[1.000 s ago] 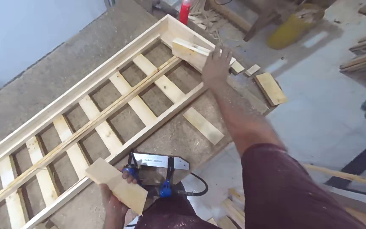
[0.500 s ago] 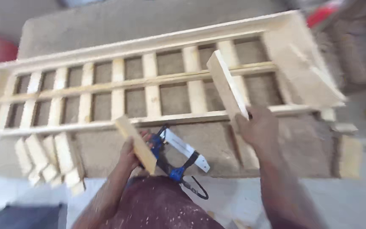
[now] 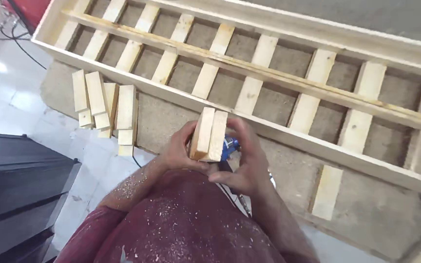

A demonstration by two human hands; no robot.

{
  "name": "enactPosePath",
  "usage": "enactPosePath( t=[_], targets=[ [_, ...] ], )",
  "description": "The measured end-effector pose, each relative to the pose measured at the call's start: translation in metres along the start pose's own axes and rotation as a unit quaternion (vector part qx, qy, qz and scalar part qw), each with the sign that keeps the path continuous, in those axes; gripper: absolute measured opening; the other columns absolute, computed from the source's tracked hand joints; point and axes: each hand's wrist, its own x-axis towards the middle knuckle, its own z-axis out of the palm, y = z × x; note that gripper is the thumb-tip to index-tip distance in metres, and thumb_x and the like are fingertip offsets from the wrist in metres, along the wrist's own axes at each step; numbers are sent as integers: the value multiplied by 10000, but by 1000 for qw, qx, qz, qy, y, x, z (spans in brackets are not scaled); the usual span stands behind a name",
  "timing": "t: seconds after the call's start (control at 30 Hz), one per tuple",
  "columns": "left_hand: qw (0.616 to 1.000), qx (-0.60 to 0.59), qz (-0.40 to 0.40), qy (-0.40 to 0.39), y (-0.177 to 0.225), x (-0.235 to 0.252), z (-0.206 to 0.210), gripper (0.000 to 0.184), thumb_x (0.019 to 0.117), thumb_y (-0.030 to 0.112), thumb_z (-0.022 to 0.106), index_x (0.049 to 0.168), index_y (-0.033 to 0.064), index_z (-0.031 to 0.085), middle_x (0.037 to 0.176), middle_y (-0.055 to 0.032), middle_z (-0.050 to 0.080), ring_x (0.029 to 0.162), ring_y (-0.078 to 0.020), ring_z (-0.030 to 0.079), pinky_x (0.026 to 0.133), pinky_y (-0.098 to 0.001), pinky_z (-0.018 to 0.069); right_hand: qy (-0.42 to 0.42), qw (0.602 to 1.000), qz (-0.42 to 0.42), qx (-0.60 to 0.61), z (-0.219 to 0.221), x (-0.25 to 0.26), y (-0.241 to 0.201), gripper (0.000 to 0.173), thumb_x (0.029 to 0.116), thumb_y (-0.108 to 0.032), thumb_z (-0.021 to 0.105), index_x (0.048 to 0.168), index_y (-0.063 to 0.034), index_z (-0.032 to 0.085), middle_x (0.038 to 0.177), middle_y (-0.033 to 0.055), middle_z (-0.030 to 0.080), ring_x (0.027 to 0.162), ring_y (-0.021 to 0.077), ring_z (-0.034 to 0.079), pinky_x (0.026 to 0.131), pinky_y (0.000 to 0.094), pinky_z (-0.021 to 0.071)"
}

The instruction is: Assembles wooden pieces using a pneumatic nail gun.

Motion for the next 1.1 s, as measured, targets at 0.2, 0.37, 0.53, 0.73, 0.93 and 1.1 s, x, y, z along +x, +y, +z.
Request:
enactPosePath(
  t=[0.2,0.37,0.53,0.73,0.93,1.1],
  targets=[
    [992,111,53,36,3,-47,-38,991,686,636,852,1325,-58,548,1236,-86,670,1170,-36,614,1031,-255,515,-66,993,-3,95,61,39,-50,917,728,-486,895,1369,43,508,1277,135,646,1178,116,640,1014,306,560],
    [994,88,53,24,1,-66,-60,971,685,514,862,1402,-39,513,1322,-107,636,1245,-89,585,1090,-301,483,-79,988,-16,134,92,37,-46,917,698,-465,916,1366,15,511,1309,121,636,1227,144,620,1049,345,551],
    [992,99,77,22,-4,-73,-70,914,690,475,868,1384,-5,517,1307,-79,634,1241,-67,580,1085,-282,482,-107,984,6,142,102,36,-48,939,661,-424,939,1373,21,521,1363,143,606,1275,162,595,1065,344,541],
    [993,95,66,15,-6,-76,-73,959,706,581,843,1381,-23,530,1308,-82,643,1237,-57,583,1081,-276,483,-83,989,2,126,107,31,-50,934,682,-444,925,1367,38,514,1338,154,626,1253,167,613,1059,352,546],
    [992,103,66,6,-9,-76,-72,974,686,592,816,1344,-72,542,1263,-149,660,1208,-98,607,1057,-284,490,-69,987,3,144,107,28,-55,914,674,-422,932,1355,32,525,1324,137,630,1220,150,627,1030,333,564],
    [992,109,57,-4,-14,-79,-71,1023,677,584,827,1384,-87,517,1292,-191,648,1227,-167,613,1070,-342,496,-63,988,2,139,109,23,-52,914,684,-445,924,1362,22,526,1351,139,618,1251,171,612,1048,356,556]
  ],
)
